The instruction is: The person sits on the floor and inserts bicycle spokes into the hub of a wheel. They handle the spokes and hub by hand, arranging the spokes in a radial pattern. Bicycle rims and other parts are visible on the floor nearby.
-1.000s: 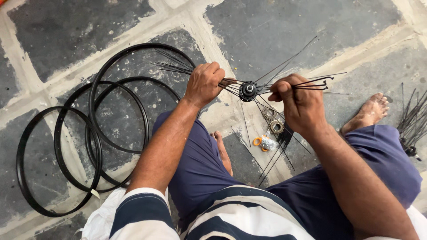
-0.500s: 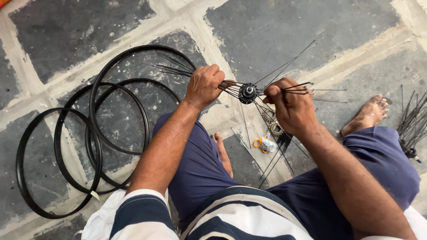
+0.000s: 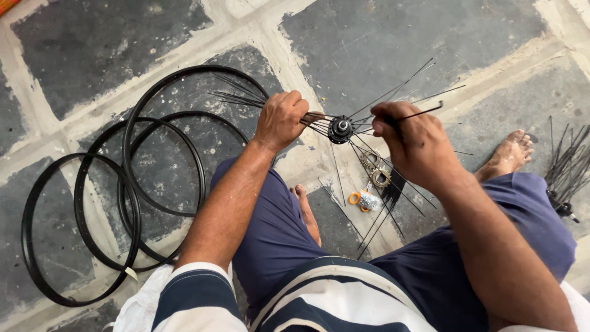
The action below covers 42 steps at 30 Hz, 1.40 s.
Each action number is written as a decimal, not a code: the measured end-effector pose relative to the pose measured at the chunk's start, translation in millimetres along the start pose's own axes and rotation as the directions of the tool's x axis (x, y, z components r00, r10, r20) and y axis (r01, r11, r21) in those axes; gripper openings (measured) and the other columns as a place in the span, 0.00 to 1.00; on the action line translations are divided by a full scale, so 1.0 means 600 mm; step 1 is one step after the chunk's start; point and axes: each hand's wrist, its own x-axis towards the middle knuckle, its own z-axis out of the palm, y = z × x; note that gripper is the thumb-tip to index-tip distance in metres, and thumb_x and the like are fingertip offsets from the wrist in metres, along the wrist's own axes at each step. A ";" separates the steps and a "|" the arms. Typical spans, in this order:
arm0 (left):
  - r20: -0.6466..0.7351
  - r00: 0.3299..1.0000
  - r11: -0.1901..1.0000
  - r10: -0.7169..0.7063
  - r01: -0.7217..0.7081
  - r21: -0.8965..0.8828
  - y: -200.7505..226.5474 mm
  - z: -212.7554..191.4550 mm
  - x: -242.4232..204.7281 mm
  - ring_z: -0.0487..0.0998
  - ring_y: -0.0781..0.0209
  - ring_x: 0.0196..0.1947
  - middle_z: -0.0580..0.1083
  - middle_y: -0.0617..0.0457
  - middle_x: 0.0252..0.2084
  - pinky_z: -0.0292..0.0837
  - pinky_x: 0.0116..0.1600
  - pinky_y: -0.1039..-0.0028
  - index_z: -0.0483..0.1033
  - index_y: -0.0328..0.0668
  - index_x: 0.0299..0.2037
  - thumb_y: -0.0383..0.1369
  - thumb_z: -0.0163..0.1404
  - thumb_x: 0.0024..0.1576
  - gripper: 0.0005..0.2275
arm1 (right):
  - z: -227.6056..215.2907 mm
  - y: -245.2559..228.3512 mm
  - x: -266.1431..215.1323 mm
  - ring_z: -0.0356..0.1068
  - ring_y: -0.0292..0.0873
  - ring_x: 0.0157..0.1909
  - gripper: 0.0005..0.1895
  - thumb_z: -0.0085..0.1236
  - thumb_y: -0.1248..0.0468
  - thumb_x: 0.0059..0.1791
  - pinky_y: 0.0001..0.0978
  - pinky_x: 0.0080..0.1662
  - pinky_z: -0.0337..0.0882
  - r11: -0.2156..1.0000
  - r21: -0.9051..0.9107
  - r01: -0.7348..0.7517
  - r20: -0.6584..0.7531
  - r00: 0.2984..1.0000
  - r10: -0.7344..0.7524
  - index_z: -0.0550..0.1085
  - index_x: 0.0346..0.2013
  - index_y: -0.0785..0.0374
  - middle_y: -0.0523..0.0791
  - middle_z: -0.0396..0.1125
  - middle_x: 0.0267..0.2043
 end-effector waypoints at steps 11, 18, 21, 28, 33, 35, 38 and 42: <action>-0.009 1.000 1.000 0.014 -0.014 0.016 0.000 0.005 -0.002 0.72 0.53 0.28 0.68 0.51 0.27 0.67 0.36 0.60 0.71 0.41 0.24 0.44 0.56 0.60 0.18 | -0.018 -0.004 -0.013 0.80 0.41 0.45 0.06 0.52 0.71 0.62 0.29 0.43 0.79 0.984 0.173 0.030 -0.210 0.978 0.007 0.69 0.54 0.71 0.50 0.75 0.41; 0.018 0.999 1.000 -0.026 0.026 -0.003 -0.003 0.009 -0.003 0.71 0.54 0.25 0.67 0.52 0.26 0.66 0.34 0.60 0.70 0.40 0.23 0.45 0.56 0.61 0.20 | 0.002 0.004 -0.001 0.80 0.43 0.42 0.08 0.53 0.66 0.61 0.32 0.41 0.78 0.997 0.079 0.027 -0.136 0.991 -0.016 0.70 0.51 0.70 0.50 0.75 0.39; 0.015 1.000 1.000 -0.016 0.016 -0.003 -0.003 0.009 -0.004 0.73 0.52 0.27 0.68 0.51 0.27 0.67 0.35 0.59 0.70 0.40 0.24 0.45 0.56 0.62 0.19 | 0.007 0.003 0.032 0.78 0.46 0.39 0.11 0.51 0.61 0.61 0.36 0.40 0.78 0.996 -0.067 0.062 0.008 0.998 -0.061 0.72 0.51 0.68 0.51 0.74 0.40; -0.015 1.000 1.000 -0.019 0.019 0.005 0.002 -0.004 -0.002 0.74 0.50 0.30 0.69 0.50 0.28 0.67 0.37 0.58 0.71 0.40 0.25 0.45 0.55 0.61 0.18 | 0.018 -0.024 0.085 0.75 0.48 0.31 0.19 0.45 0.53 0.59 0.42 0.37 0.77 0.954 -0.290 -0.073 0.376 0.908 0.183 0.76 0.47 0.66 0.49 0.75 0.40; -0.024 1.000 1.000 -0.012 0.013 0.028 -0.002 -0.005 -0.004 0.74 0.49 0.29 0.68 0.49 0.27 0.67 0.36 0.57 0.70 0.40 0.24 0.46 0.55 0.61 0.19 | -0.031 0.000 0.035 0.76 0.48 0.42 0.16 0.45 0.61 0.63 0.37 0.43 0.78 0.998 -0.040 0.041 0.027 0.999 -0.040 0.73 0.55 0.71 0.55 0.73 0.47; -0.028 1.000 0.998 -0.012 0.013 0.054 -0.001 -0.006 -0.001 0.73 0.50 0.28 0.69 0.49 0.27 0.67 0.35 0.58 0.70 0.40 0.26 0.45 0.54 0.61 0.18 | -0.041 0.010 0.017 0.77 0.46 0.48 0.13 0.46 0.62 0.65 0.34 0.48 0.79 0.990 0.103 0.094 -0.119 0.990 -0.082 0.73 0.57 0.70 0.53 0.73 0.49; -0.006 1.000 0.986 0.019 -0.017 0.163 0.000 -0.004 0.016 0.73 0.53 0.27 0.69 0.52 0.26 0.66 0.33 0.60 0.72 0.42 0.30 0.43 0.52 0.61 0.14 | -0.046 0.027 -0.006 0.76 0.41 0.44 0.12 0.43 0.64 0.65 0.28 0.47 0.75 0.900 0.431 -0.063 -0.256 0.948 0.188 0.71 0.56 0.69 0.50 0.73 0.50; 0.097 0.966 0.881 0.239 -0.258 0.396 0.006 -0.017 0.063 0.72 0.61 0.26 0.68 0.58 0.23 0.64 0.32 0.67 0.71 0.49 0.30 0.41 0.49 0.66 0.13 | -0.061 0.063 -0.023 0.76 0.43 0.45 0.11 0.45 0.64 0.67 0.28 0.49 0.75 0.972 0.235 0.025 -0.398 0.915 0.073 0.72 0.54 0.70 0.50 0.73 0.46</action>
